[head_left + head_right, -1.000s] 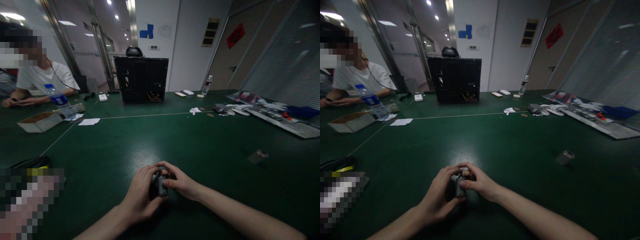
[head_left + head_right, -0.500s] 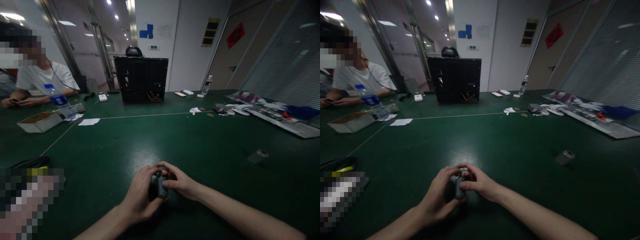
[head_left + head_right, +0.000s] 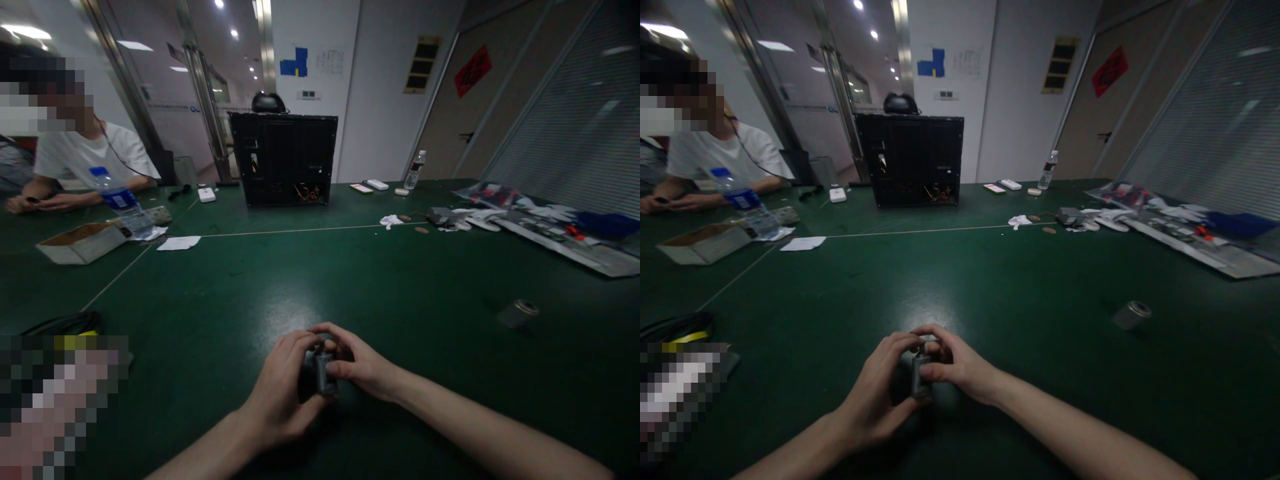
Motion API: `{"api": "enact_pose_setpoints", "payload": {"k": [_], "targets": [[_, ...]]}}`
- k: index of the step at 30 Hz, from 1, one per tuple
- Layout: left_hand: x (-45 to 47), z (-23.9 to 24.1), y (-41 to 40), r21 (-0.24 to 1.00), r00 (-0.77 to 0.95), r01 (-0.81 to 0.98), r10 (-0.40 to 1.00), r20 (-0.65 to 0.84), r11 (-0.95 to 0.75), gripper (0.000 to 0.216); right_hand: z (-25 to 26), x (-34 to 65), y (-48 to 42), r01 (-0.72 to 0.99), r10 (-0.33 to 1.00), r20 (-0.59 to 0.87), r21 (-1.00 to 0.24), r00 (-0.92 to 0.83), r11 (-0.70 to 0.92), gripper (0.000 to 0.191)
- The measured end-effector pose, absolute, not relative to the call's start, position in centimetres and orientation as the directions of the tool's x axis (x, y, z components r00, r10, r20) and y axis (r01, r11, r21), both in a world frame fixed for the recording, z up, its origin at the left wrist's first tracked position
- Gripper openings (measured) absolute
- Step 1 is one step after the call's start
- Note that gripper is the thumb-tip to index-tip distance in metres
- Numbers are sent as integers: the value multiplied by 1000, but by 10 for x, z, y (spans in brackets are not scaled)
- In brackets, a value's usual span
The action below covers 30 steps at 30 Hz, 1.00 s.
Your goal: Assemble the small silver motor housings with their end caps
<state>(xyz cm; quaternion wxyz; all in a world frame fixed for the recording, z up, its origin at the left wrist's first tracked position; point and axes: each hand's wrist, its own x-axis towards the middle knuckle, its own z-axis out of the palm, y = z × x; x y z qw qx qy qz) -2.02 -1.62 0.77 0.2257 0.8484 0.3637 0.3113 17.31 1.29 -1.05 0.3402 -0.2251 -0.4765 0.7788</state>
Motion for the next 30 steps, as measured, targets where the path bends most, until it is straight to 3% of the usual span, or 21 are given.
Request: {"api": "enact_pose_setpoints", "payload": {"k": [6,13,19,26,30], "targets": [[-21,6,-16,609,536,480,760,366,-632,58,-9,173,13,-360,714,-9,-859,-701,-365,63],[-20,7,-16,610,530,487,767,362,-625,61,-15,173,14,-315,749,-15,-901,-662,-297,62],[-20,4,-16,609,527,476,760,381,-635,59,-10,173,13,-369,722,-7,-857,-691,-361,62],[-19,8,-14,613,551,465,750,365,-639,61,-10,172,12,-302,752,-26,-906,-659,-296,62],[-19,9,-15,609,534,490,767,356,-623,58,-6,173,12,-355,727,-15,-866,-687,-353,63]]}}
